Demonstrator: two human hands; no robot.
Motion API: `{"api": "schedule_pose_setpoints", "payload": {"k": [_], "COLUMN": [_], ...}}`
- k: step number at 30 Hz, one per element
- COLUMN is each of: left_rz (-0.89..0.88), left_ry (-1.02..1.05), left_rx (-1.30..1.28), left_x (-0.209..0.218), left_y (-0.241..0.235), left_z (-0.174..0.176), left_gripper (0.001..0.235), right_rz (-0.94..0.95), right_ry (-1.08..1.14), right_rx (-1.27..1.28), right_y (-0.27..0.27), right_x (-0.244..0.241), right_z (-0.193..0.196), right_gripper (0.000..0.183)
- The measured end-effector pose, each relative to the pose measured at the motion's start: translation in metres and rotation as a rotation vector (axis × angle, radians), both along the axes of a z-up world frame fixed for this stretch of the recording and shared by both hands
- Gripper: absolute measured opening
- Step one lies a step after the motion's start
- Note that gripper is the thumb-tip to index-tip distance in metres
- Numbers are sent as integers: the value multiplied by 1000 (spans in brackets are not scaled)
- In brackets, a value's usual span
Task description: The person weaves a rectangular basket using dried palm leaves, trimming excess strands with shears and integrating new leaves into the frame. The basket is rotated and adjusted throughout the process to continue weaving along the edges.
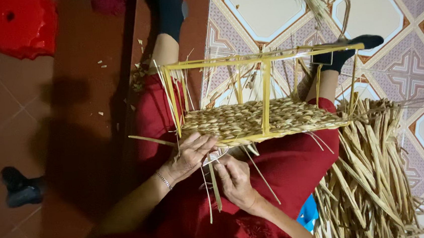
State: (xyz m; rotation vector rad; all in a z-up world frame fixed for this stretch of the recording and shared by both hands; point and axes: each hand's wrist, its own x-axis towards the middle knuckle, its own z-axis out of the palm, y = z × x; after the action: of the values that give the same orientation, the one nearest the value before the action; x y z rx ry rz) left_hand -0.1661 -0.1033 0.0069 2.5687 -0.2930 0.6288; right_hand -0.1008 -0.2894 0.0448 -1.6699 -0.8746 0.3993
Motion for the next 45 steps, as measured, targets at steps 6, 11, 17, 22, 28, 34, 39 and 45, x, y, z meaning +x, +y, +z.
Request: {"api": "schedule_pose_setpoints", "payload": {"k": [6,11,17,22,28,34,39,45], "left_rz": [40,85,148,296,318,379,356,250], "left_ry": [102,-2,76,427,513,627,541,262], "left_rx": [-235,-288,-394,-603,-679,-614,-658,-578], "left_x": [-1,8,20,35,45,45,43,39], "left_y": [-6,-7,-5,2,6,7,9,6], "left_z": [-12,-20,-12,0,17,24,24,23], "left_gripper": [34,31,16,13,10,16,16,10], "right_rz": [23,-45,-83,-39,-133,-144,-230,-277], "right_ry": [-241,-111,-330,-406,-292,-404,-529,-556], "right_rx": [16,-51,47,19,-125,-130,-232,-260], "right_y": [-2,12,26,-5,-21,-1,26,39], "right_x": [-2,12,26,17,33,65,85,93], "right_z": [10,15,40,44,16,24,18,6], "right_gripper": [9,5,31,39,18,32,18,12]}}
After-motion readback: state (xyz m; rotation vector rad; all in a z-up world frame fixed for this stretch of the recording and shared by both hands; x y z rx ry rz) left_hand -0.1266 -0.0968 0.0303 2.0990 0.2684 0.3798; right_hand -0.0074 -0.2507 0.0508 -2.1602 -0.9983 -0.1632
